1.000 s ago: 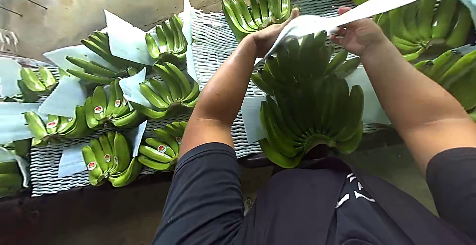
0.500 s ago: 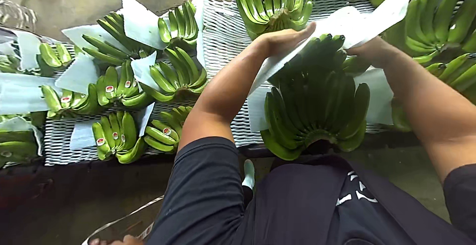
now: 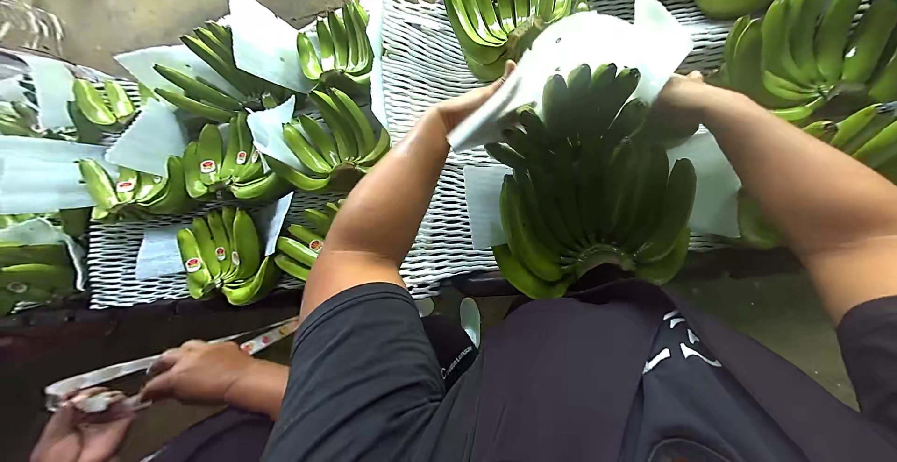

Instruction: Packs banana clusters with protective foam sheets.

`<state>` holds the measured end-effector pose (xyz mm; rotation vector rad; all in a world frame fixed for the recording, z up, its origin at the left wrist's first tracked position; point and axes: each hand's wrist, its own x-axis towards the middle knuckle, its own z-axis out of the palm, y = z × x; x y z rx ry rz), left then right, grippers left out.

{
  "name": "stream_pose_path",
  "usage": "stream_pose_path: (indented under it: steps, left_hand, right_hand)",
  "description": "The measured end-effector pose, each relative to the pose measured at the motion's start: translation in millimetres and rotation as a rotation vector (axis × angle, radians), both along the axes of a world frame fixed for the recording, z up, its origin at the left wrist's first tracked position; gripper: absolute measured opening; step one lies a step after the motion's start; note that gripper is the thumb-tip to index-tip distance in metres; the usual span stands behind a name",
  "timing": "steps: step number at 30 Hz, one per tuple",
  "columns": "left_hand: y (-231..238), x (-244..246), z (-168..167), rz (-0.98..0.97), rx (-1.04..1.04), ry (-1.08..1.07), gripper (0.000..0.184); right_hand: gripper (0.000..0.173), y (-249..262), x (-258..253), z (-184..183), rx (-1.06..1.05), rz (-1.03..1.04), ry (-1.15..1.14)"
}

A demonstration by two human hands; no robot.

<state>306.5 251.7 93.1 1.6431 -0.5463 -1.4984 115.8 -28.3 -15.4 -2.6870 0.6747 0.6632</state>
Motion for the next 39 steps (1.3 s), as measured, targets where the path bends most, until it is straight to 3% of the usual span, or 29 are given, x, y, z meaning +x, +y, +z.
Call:
stream_pose_path:
  steps: [4,5,9,11,14,15,17,19,21,24,28,29,32,33,39]
  left_hand:
    - [-8.1,-9.8,-34.9,0.151,0.091,0.017,0.066]
    - [-9.3,-10.4,-41.6,0.215,0.07,0.008,0.062]
    - [-13.8,10.7,-64.3,0.329,-0.088,0.12,0.05]
    - [-18.7,18.2,-60.3,0.343,-0.112,0.139,0.041]
    - [-32.9,15.8,-43.3,0.318,-0.066,0.136,0.061]
    - [-38.7,11.4,-39.9,0.32,-0.027,0.119,0.073]
    - [-46.3,4.9,-35.1,0.322,0.026,0.082,0.087]
    - [-46.7,1.1,-25.2,0.329,0.041,-0.022,0.088]
    - [-40.0,-4.2,-2.8,0.441,0.081,-0.187,0.081]
    - [-26.7,-14.1,25.4,0.729,0.071,-0.429,0.077]
    - [-13.8,-39.2,45.9,0.844,-0.037,-0.504,0.067]
    - [-12.8,-48.7,49.4,0.847,-0.064,-0.5,0.064]
    - [-13.4,-71.7,54.9,0.839,-0.096,-0.504,0.058]
    - [-14.7,-77.0,55.4,0.824,-0.1,-0.498,0.058]
    - [-42.9,-117.2,66.7,0.722,-0.183,-0.468,0.055]
  right_hand:
    - [0.027,21.7,16.1,32.3,-0.045,0.06,0.218]
    - [0.029,22.6,16.4,33.9,-0.029,0.021,0.219]
    - [0.05,-6.4,0.6,-0.8,0.191,-0.407,-0.077]
    - [0.057,-8.5,-6.8,-0.7,0.233,-0.466,-0.215]
    - [0.062,10.5,-8.6,18.6,0.096,-0.178,-0.13]
    - [0.058,19.3,-8.5,26.9,0.059,-0.052,-0.08]
    - [0.032,26.5,-11.1,35.6,0.083,0.155,-0.058]
    - [0.025,14.2,-23.9,46.2,0.158,0.197,-0.143]
    - [0.028,-16.4,-52.6,58.6,0.11,0.08,-0.371]
    - [0.047,-84.7,-117.7,75.1,-0.172,-0.324,-0.556]
    - [0.08,-164.1,-213.1,69.6,-0.325,-0.793,-0.47]
    - [0.078,-177.6,-229.6,64.1,-0.317,-0.83,-0.399]
    - [0.039,-194.3,-251.5,60.8,-0.32,-0.838,-0.267]
    - [0.033,-194.3,-253.6,63.9,-0.315,-0.822,-0.263]
    - [0.048,-195.2,-257.2,69.6,-0.235,-0.728,-0.372]
